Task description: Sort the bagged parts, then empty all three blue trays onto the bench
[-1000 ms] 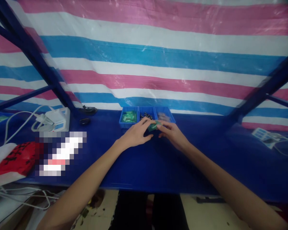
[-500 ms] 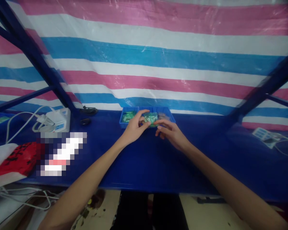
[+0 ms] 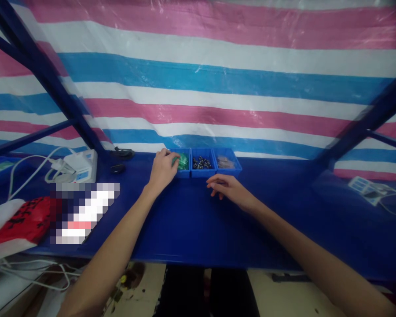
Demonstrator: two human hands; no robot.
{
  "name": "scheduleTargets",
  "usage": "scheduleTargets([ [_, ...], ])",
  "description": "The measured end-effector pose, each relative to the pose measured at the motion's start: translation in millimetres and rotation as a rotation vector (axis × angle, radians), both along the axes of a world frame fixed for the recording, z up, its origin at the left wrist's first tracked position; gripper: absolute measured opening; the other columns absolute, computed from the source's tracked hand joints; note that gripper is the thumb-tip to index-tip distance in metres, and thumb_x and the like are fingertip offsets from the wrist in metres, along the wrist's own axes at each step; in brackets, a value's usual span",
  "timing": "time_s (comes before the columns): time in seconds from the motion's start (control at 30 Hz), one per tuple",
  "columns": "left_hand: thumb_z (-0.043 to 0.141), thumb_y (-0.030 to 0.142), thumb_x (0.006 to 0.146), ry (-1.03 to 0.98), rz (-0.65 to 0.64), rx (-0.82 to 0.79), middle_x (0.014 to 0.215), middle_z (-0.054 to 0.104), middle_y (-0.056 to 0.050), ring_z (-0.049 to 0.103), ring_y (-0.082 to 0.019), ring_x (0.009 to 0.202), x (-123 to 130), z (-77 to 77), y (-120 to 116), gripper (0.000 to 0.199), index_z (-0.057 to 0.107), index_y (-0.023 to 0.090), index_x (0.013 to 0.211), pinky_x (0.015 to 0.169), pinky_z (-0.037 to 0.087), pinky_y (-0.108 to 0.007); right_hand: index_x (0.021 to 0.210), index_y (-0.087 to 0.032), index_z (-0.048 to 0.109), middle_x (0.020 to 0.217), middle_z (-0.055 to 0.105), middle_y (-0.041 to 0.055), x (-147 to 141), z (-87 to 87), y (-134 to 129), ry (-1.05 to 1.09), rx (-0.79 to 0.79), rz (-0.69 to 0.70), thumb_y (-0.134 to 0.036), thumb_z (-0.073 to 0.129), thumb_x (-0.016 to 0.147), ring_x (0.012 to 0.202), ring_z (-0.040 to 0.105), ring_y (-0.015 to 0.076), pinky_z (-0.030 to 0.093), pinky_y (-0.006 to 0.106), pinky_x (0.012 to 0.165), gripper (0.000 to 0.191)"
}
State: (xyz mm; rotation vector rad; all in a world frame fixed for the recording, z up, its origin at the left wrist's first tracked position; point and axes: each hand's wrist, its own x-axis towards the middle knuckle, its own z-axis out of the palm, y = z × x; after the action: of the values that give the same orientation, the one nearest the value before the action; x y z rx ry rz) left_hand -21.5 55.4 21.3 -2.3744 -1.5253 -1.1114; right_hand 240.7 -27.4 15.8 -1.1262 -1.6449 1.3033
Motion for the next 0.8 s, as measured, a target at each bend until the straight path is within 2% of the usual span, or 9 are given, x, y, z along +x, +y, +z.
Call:
scheduleTargets([
  [0.1,0.057,0.023,0.092,0.077,0.040,-0.003,0.109,0.057,-0.012,0.054,-0.029,0.100,4,-2.4,-4,0.023,0.074,0.020,0.108,0.091,0.049,-0.048,0.097,-0.021,0.068,0.095,0.071,0.0068,1,-4.7,3,-0.065,0.008,-0.008,-0.036,0.063,0.088,0.072,0.069,0.0173,0.047,0.025,0.052,0.018],
  [0.2,0.055,0.022,0.093,0.101,0.056,0.014,0.119,0.053,-0.014,0.053,-0.032,0.107,9,3.3,-7,0.028,0.071,0.021,0.116,0.092,0.049,-0.051,0.097,-0.021,0.067,0.081,0.069,0.0039,0,-11.3,4,-0.167,0.075,-0.026,-0.035,0.060,0.090,0.064,0.065,0.0162,0.047,0.027,0.052,0.017],
  [0.33,0.054,0.021,0.094,0.005,0.042,0.068,0.120,0.051,-0.013,0.053,-0.030,0.113,15,22.5,-26,0.028,0.069,0.020,0.118,0.102,0.046,-0.050,0.090,-0.020,0.067,0.074,0.065,0.0013,-6,-21.8,1,-0.348,0.398,-0.099,-0.023,0.057,0.092,0.063,0.060,0.0146,0.047,0.028,0.062,0.010],
  [0.43,0.053,0.026,0.097,-0.034,0.037,0.077,0.123,0.052,-0.012,0.053,-0.029,0.118,16,27.3,-63,0.028,0.068,0.021,0.120,0.107,0.044,-0.046,0.093,-0.018,0.065,0.081,0.064,0.0023,-10,-26.6,-3,-0.447,0.593,-0.089,-0.015,0.053,0.092,0.069,0.058,0.0144,0.045,0.028,0.066,0.013],
  [0.5,0.052,0.030,0.098,-0.055,0.068,0.044,0.126,0.052,-0.011,0.054,-0.028,0.118,10,17.5,-94,0.030,0.066,0.022,0.124,0.106,0.045,-0.045,0.098,-0.018,0.064,0.087,0.065,0.0041,-11,-27.8,-6,-0.516,0.660,-0.075,-0.014,0.050,0.095,0.075,0.060,0.0154,0.046,0.027,0.069,0.015],
  [0.6,0.050,0.034,0.099,-0.096,0.148,-0.089,0.119,0.058,-0.011,0.059,-0.028,0.111,-5,-11.4,-131,0.031,0.067,0.021,0.121,0.099,0.051,-0.045,0.106,-0.017,0.063,0.099,0.065,0.0073,-11,-27.8,-13,-0.729,0.743,-0.077,-0.017,0.046,0.100,0.081,0.061,0.0171,0.045,0.028,0.069,0.018],
  [0.7,0.049,0.037,0.098,-0.055,0.196,-0.213,0.121,0.061,-0.013,0.060,-0.032,0.114,-20,-37.5,-147,0.035,0.067,0.019,0.122,0.098,0.051,-0.050,0.105,-0.016,0.064,0.101,0.064,0.0088,-6,-27.1,-22,-0.960,0.809,-0.079,-0.020,0.044,0.102,0.084,0.061,0.0189,0.043,0.028,0.064,0.020],
  [0.8,0.045,0.038,0.100,0.000,0.211,-0.246,0.130,0.061,-0.013,0.058,-0.034,0.123,-25,-46.8,-150,0.038,0.064,0.019,0.126,0.100,0.050,-0.052,0.099,-0.015,0.064,0.096,0.063,0.0088,4,-27.7,-31,-1.064,0.853,-0.138,-0.020,0.045,0.101,0.088,0.059,0.0207,0.042,0.030,0.066,0.020],
])
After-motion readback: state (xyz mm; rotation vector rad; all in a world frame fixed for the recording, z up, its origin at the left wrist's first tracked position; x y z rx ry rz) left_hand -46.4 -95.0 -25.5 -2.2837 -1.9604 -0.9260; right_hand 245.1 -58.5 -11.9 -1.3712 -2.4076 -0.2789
